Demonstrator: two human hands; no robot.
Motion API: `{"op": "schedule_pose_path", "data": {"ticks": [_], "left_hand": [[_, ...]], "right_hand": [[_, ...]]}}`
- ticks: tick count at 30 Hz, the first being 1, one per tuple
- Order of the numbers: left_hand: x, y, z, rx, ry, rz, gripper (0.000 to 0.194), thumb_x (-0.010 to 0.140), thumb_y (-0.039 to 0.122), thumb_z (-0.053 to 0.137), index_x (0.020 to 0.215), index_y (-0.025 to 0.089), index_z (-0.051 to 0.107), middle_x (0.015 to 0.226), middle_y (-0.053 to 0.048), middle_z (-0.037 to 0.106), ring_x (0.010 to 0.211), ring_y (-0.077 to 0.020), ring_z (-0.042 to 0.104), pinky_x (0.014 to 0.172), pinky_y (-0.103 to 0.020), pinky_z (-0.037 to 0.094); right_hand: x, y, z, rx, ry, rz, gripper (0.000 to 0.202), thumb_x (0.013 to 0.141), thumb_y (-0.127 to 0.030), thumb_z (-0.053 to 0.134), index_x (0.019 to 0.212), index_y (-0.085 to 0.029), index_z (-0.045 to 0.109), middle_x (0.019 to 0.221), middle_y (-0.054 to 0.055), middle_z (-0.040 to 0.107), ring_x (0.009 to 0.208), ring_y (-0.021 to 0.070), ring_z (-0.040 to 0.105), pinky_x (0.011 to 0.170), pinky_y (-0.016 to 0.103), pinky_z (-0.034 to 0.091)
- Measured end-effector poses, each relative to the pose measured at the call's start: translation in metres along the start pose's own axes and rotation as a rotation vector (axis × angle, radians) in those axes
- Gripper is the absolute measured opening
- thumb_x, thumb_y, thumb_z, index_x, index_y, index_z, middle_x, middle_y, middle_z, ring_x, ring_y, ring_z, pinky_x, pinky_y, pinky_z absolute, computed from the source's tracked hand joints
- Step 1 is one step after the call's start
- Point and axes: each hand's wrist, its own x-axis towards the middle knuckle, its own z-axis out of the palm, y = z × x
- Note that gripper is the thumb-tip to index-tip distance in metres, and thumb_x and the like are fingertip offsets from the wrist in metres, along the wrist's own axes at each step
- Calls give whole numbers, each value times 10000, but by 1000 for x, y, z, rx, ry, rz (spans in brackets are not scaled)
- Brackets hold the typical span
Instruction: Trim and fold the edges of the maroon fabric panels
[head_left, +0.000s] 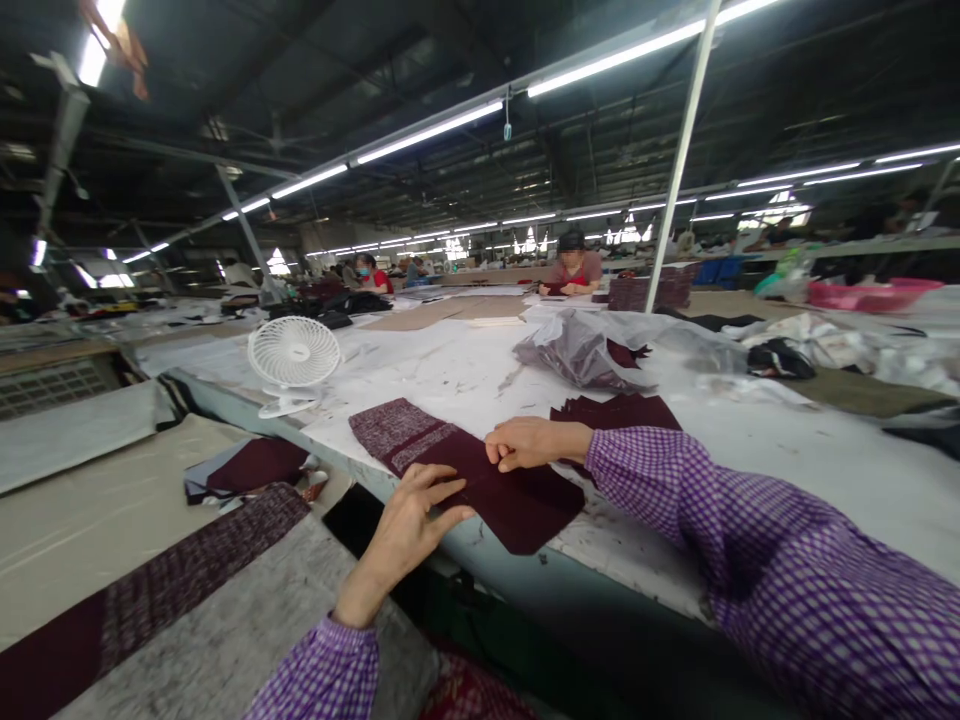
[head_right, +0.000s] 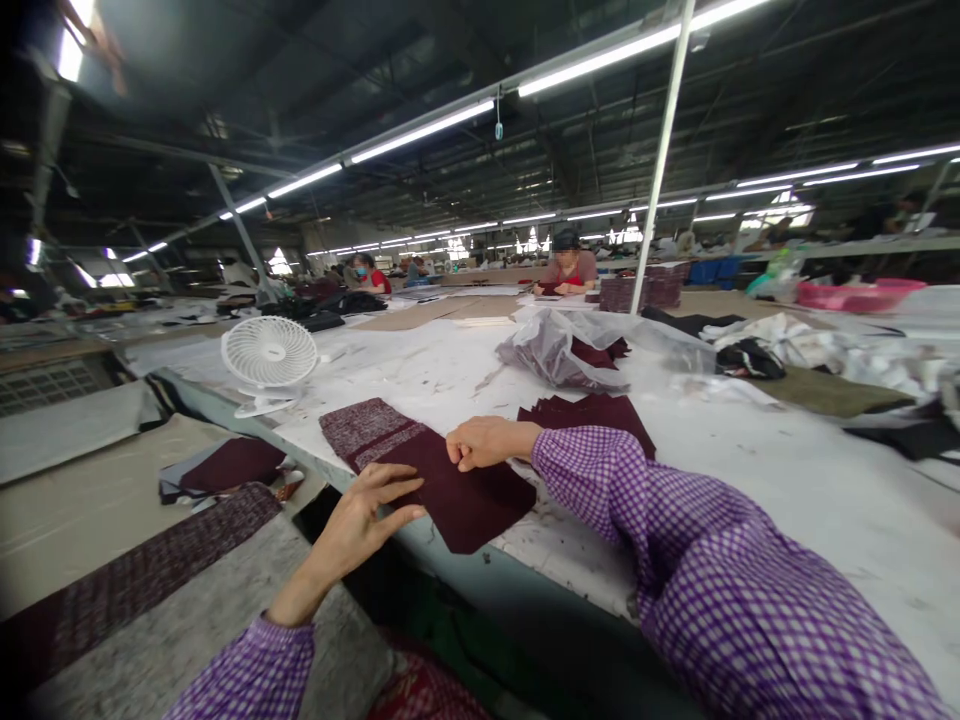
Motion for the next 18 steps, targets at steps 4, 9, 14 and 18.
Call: {"op": "schedule_pose_path", "data": {"ticks": [4,9,14,18], "left_hand": [[-5,-9,3,28,31,85,366,824,451,612,1090,211,689,1138,-97,674,1054,-250,578,908,-424,496],[-9,-17,5,57,82,62,368,777,486,655,1014,205,673,1100,-95,689,1026,-267,613,875,-423,514],[-7,-14,2,39,76,-10,292,841,460,579,1009,233,652,1091,-69,687,1039,-252,611,892,-404,499],[1,-4,2,64,105,-64,247,899,365,490,1015,218,651,1023,-64,701,992,-237,621,890,-392,485]], "right_hand": [[1,1,4,32,22,-33,157,775,-204,665,919,-143,650,892,37,621,777,123,547,699,226,396],[4,1,-8,53,-53,-74,64,789,-144,627,852,-136,628,791,8,614,705,106,524,656,224,385],[-39,20,-68,270,152,-121,83,846,-202,560,861,-121,572,765,6,581,676,96,485,614,211,384],[-86,58,-96,274,220,128,143,813,-134,539,944,-116,592,795,10,617,704,98,524,661,224,396]]}}
